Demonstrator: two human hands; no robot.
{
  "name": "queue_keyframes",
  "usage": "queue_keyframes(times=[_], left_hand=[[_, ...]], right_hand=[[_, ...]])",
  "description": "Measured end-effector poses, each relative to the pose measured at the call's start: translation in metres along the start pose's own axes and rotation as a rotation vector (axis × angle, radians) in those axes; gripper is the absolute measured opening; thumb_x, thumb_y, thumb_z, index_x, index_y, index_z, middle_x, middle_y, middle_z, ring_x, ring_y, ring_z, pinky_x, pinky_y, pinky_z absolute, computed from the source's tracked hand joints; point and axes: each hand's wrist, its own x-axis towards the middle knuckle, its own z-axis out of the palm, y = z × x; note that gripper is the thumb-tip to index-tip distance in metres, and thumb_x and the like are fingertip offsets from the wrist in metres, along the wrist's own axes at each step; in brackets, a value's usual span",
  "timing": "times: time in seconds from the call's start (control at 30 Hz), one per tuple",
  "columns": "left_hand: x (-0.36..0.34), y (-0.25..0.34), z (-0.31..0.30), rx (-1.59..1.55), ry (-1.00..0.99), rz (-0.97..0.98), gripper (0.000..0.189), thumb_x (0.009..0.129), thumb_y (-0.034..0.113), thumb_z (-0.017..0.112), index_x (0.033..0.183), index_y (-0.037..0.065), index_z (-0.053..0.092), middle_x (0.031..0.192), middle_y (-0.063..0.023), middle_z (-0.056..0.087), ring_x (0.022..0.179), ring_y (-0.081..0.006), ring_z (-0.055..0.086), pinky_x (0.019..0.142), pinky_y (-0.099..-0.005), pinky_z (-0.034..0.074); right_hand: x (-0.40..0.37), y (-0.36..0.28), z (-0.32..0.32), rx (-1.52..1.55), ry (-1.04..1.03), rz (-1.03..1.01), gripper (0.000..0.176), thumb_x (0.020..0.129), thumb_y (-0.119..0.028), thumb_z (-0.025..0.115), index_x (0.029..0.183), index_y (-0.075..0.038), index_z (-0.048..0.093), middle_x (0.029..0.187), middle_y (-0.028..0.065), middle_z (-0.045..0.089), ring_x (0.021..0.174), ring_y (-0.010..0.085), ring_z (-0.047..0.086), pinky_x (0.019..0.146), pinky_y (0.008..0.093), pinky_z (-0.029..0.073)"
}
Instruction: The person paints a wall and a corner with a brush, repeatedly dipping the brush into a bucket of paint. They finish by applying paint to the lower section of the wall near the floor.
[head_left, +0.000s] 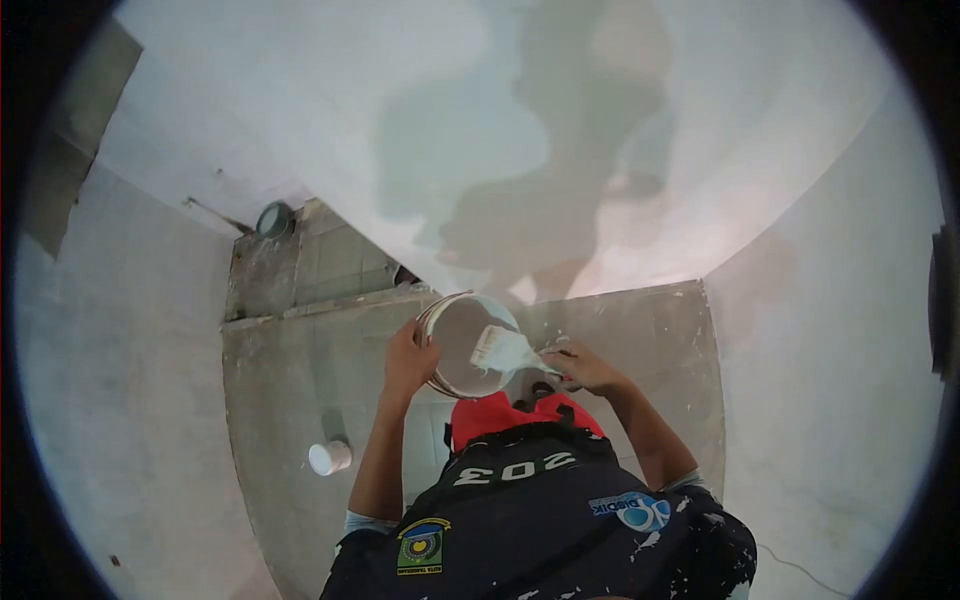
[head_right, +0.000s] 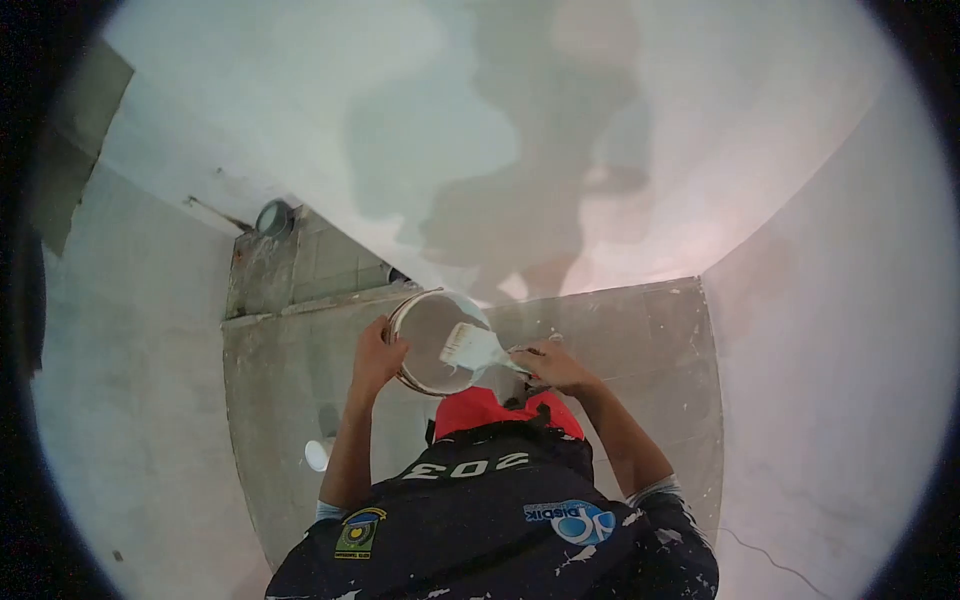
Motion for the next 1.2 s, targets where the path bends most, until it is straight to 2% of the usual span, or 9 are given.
queue_keyframes(times=[0.03, 0.13, 0.27, 0.47, 0.53, 0.63, 0.9, 1.03, 1.2], left_hand=[[-0.001, -0.001, 0.002, -0.036, -0.009, -0.042, 0.019, 0.072, 0.015, 0.060, 0.076, -0.002, 0.051, 0.065, -0.0206, 0.053, 0.059, -0.0363, 0.052, 0.056, -0.0431, 0.040], [0.006, -0.004, 0.020, -0.083, 0.031, -0.002, 0.023, 0.070, 0.016, 0.062, 0.071, -0.002, 0.048, 0.061, -0.0180, 0.048, 0.055, -0.0305, 0.047, 0.054, -0.0412, 0.037], [0.015, -0.009, 0.039, -0.139, 0.002, -0.002, 0.024, 0.069, 0.017, 0.063, 0.070, -0.002, 0.047, 0.060, -0.0173, 0.048, 0.056, -0.0302, 0.048, 0.054, -0.0415, 0.038], [0.024, -0.017, 0.054, -0.263, -0.018, 0.011, 0.025, 0.067, 0.016, 0.063, 0.069, -0.002, 0.046, 0.058, -0.0159, 0.046, 0.054, -0.0291, 0.046, 0.054, -0.0407, 0.037], [0.025, -0.021, 0.057, -0.283, -0.003, -0.030, 0.025, 0.067, 0.015, 0.063, 0.068, -0.002, 0.045, 0.058, -0.0152, 0.045, 0.054, -0.0278, 0.045, 0.053, -0.0398, 0.036], [0.024, -0.013, 0.050, -0.242, -0.010, -0.013, 0.024, 0.067, 0.015, 0.063, 0.067, -0.001, 0.045, 0.057, -0.0139, 0.044, 0.053, -0.0261, 0.045, 0.052, -0.0394, 0.036], [0.016, -0.038, 0.049, -0.250, 0.012, -0.049, 0.024, 0.066, 0.014, 0.063, 0.067, -0.001, 0.044, 0.057, -0.0124, 0.042, 0.053, -0.0244, 0.044, 0.051, -0.0390, 0.035], [0.017, -0.052, 0.057, -0.244, -0.004, -0.104, 0.024, 0.066, 0.014, 0.063, 0.066, -0.001, 0.045, 0.058, -0.0129, 0.043, 0.053, -0.0245, 0.043, 0.052, -0.0387, 0.036], [0.011, -0.046, 0.053, -0.238, -0.007, -0.095, 0.025, 0.065, 0.015, 0.064, 0.067, -0.002, 0.046, 0.059, -0.0127, 0.044, 0.054, -0.0246, 0.043, 0.053, -0.0387, 0.036]], right_hand=[[-0.001, 0.007, -0.001, 0.083, -0.114, 0.001, 0.027, 0.094, -0.032, 0.054, 0.095, -0.006, 0.063, 0.067, -0.0027, 0.049, 0.052, 0.0052, 0.042, 0.044, 0.0206, 0.031], [-0.007, 0.014, -0.008, -0.055, -0.070, -0.086, 0.033, 0.093, -0.027, 0.054, 0.101, 0.003, 0.065, 0.079, 0.0050, 0.059, 0.068, 0.0095, 0.052, 0.056, 0.0277, 0.043], [-0.015, 0.016, -0.004, 0.036, -0.003, -0.100, 0.033, 0.094, -0.028, 0.054, 0.101, 0.002, 0.064, 0.077, 0.0035, 0.059, 0.067, 0.0078, 0.053, 0.055, 0.0260, 0.043], [-0.010, -0.018, -0.019, 0.309, 0.132, -0.106, 0.028, 0.097, -0.030, 0.053, 0.097, -0.003, 0.058, 0.071, -0.0013, 0.052, 0.059, 0.0054, 0.046, 0.048, 0.0226, 0.035], [0.002, -0.039, -0.031, 0.365, 0.272, -0.386, 0.022, 0.097, -0.027, 0.053, 0.095, -0.005, 0.054, 0.066, -0.0020, 0.047, 0.050, 0.0047, 0.039, 0.043, 0.0220, 0.030], [0.018, -0.080, -0.063, 0.377, 0.321, -0.429, 0.021, 0.097, -0.026, 0.052, 0.099, -0.005, 0.050, 0.064, -0.0003, 0.046, 0.045, 0.0055, 0.036, 0.040, 0.0218, 0.027], [0.067, -0.124, -0.112, 0.354, 0.410, -0.372, 0.021, 0.096, -0.025, 0.050, 0.092, -0.005, 0.046, 0.065, 0.0020, 0.047, 0.045, 0.0072, 0.038, 0.037, 0.0224, 0.026], [0.046, -0.217, -0.107, 0.284, 0.576, -0.579, 0.021, 0.094, -0.022, 0.051, 0.084, -0.005, 0.051, 0.062, 0.0005, 0.048, 0.043, 0.0059, 0.037, 0.036, 0.0212, 0.024], [-0.007, -0.309, -0.098, 0.167, 0.524, -0.713, 0.023, 0.095, -0.026, 0.051, 0.087, -0.005, 0.050, 0.062, -0.0011, 0.047, 0.043, 0.0039, 0.034, 0.036, 0.0208, 0.023]])
